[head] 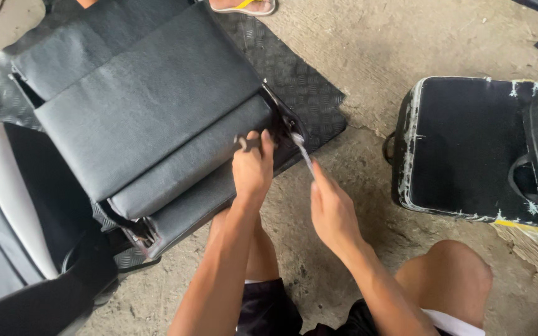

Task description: The person uses two wrenches to tighten bolts on the metal frame of a black upholstered chair. They hold one wrench steady while turning the other, then switch positions to continue tightening the same joint.

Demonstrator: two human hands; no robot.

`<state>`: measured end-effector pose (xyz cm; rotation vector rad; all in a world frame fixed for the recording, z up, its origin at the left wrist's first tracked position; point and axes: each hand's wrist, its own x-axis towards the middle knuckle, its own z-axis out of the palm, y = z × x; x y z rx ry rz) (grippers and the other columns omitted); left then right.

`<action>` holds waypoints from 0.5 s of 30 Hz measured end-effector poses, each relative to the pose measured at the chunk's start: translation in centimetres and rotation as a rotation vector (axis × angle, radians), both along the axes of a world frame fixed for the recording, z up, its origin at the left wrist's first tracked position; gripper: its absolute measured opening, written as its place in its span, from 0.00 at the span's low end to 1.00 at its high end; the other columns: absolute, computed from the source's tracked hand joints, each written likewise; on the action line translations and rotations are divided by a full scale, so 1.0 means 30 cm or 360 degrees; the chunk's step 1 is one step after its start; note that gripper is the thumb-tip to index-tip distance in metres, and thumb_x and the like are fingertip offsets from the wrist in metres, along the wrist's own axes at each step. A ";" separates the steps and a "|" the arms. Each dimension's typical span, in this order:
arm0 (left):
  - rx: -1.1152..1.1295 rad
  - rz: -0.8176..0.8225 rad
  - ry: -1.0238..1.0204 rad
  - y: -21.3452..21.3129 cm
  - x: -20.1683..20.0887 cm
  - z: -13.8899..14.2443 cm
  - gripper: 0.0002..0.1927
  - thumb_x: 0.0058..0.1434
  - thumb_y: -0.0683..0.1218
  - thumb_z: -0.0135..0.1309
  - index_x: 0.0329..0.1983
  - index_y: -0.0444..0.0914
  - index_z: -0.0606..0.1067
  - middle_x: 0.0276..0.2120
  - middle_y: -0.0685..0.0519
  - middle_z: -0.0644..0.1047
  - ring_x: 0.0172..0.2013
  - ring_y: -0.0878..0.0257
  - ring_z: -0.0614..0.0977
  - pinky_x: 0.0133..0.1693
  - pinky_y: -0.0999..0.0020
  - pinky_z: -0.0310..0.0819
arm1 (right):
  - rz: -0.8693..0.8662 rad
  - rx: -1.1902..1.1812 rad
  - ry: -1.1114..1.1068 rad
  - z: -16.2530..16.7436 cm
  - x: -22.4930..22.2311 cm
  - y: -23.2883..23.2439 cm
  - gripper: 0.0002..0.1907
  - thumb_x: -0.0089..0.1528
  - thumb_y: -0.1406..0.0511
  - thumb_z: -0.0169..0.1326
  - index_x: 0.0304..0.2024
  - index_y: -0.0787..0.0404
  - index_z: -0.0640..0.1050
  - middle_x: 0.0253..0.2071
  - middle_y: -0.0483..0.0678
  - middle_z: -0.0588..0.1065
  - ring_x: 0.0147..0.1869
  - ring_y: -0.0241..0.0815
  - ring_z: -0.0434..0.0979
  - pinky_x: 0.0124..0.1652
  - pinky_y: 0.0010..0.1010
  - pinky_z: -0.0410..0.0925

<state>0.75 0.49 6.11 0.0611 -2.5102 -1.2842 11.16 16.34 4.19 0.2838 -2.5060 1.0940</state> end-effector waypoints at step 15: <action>-0.0221 0.0206 0.0036 0.071 -0.038 -0.077 0.17 0.71 0.53 0.47 0.31 0.37 0.75 0.24 0.43 0.79 0.24 0.44 0.82 0.29 0.53 0.76 | -0.0094 -0.0251 -0.0568 -0.085 0.090 0.155 0.22 0.70 0.64 0.48 0.63 0.69 0.72 0.48 0.60 0.79 0.47 0.46 0.82 0.42 0.35 0.72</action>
